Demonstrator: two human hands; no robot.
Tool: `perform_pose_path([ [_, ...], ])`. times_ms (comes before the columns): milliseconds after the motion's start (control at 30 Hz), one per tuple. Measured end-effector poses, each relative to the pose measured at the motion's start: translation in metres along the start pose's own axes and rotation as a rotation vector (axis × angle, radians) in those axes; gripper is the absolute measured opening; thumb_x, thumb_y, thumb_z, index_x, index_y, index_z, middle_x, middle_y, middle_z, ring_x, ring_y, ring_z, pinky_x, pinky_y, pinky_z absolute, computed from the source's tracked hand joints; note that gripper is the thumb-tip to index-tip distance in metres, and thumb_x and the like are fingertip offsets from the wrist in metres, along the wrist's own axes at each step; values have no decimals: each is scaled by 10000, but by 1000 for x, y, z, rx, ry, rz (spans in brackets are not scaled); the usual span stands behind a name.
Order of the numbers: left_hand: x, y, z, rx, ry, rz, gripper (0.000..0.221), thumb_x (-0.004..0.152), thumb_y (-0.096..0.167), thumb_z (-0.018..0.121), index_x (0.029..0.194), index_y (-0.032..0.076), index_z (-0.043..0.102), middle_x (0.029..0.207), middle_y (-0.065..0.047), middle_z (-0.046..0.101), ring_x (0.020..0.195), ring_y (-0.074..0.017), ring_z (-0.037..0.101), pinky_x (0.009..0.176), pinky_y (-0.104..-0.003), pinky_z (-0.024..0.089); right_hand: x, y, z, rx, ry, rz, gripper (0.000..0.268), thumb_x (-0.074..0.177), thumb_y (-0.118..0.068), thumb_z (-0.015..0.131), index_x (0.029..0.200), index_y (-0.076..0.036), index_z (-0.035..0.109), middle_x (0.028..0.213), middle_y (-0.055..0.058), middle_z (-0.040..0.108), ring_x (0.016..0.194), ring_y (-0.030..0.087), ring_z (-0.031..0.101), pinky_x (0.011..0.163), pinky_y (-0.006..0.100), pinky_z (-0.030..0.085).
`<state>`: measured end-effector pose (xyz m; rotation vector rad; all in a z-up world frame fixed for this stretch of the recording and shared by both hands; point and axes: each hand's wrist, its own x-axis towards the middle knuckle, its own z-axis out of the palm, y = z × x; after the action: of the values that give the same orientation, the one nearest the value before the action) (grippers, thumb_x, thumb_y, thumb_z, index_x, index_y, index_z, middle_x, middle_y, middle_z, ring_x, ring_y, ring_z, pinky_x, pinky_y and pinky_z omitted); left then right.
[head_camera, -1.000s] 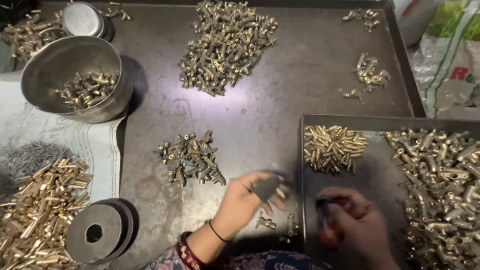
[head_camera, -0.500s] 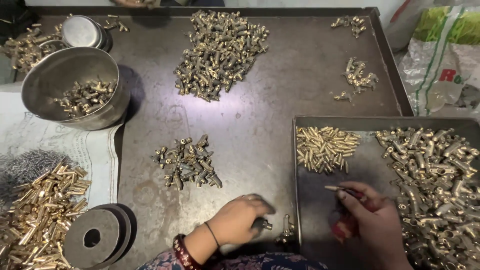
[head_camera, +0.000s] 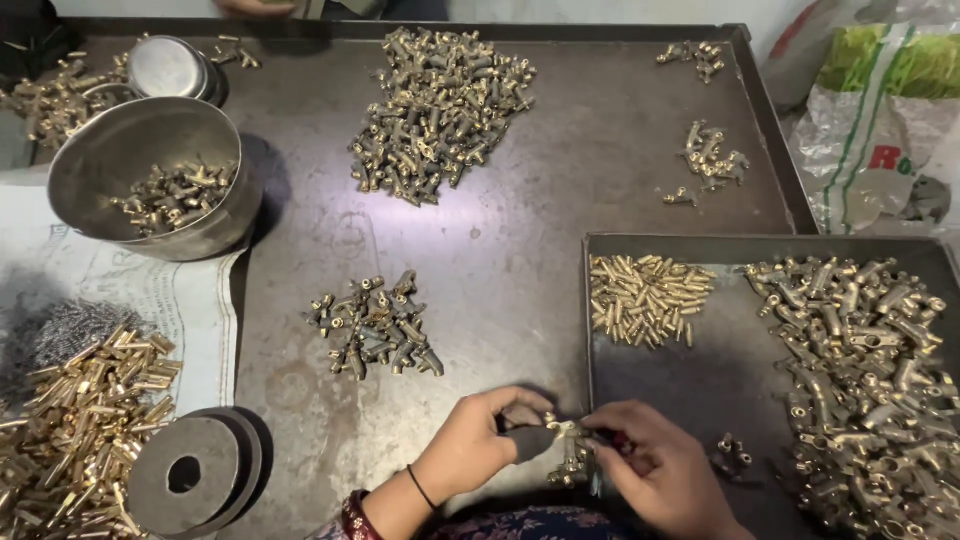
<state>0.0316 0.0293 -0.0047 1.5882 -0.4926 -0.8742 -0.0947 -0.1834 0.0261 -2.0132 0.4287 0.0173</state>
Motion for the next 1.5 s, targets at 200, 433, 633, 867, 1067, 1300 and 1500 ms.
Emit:
perform_pose_path([
  [200, 12, 12, 10, -221, -114, -14, 299, 837, -14, 693, 1133, -4, 735, 987, -33, 761, 905, -81, 686, 822, -246, 567, 3, -10, -6, -313, 64, -410, 274, 791, -103, 778, 1062, -117, 738, 1013, 21, 708, 732, 114, 686, 591, 222, 542],
  [433, 30, 10, -6, -31, -15, -61, 280, 860, -10, 695, 1124, 43, 770, 981, -46, 806, 851, -83, 683, 756, -257, 563, 10, -5, -27, -130, 229, -49, 538, 747, -138, 809, 1274, -160, 702, 933, 10, 713, 650, 57, 632, 508, 208, 533],
  [633, 30, -15, -114, 814, 616, 269, 333, 756, 59, 692, 1086, 57, 735, 1113, -159, 716, 1049, -381, 669, 928, -425, 529, 7, 17, -39, -140, 296, 9, 297, 774, -123, 793, 1069, -109, 767, 894, -18, 708, 496, 55, 424, 443, 221, 369],
  [867, 44, -25, -178, 1117, 444, 141, 360, 724, 100, 750, 1084, 106, 751, 1149, -99, 687, 1164, -329, 595, 1016, -416, 495, 5, 17, -40, -249, 252, -72, 268, 810, -144, 775, 1077, -126, 762, 870, 4, 696, 543, 104, 547, 530, 254, 489],
  [1067, 66, 10, -133, 1059, 449, 107, 410, 691, 92, 768, 1101, 86, 745, 1265, -132, 648, 1149, -369, 599, 987, -438, 492, 47, 66, -91, -423, 448, -47, 250, 830, -199, 744, 1074, -143, 738, 928, 25, 711, 625, 165, 649, 619, 295, 539],
  [1300, 85, 49, 28, 371, 2, 476, 321, 741, 4, 644, 1032, 53, 770, 1175, -124, 735, 1118, -311, 679, 996, -376, 515, 124, 106, -83, -782, 407, 300, 261, 867, -350, 687, 1007, -133, 720, 1033, 131, 696, 936, 387, 678, 817, 506, 547],
  [1500, 98, 32, 61, -72, -172, 24, 282, 871, 66, 656, 1146, 56, 714, 1055, -96, 740, 909, -172, 729, 762, -297, 570, 93, 75, -82, -695, 428, 256, 258, 827, -313, 732, 1004, -127, 713, 981, 138, 683, 887, 383, 673, 759, 492, 548],
])
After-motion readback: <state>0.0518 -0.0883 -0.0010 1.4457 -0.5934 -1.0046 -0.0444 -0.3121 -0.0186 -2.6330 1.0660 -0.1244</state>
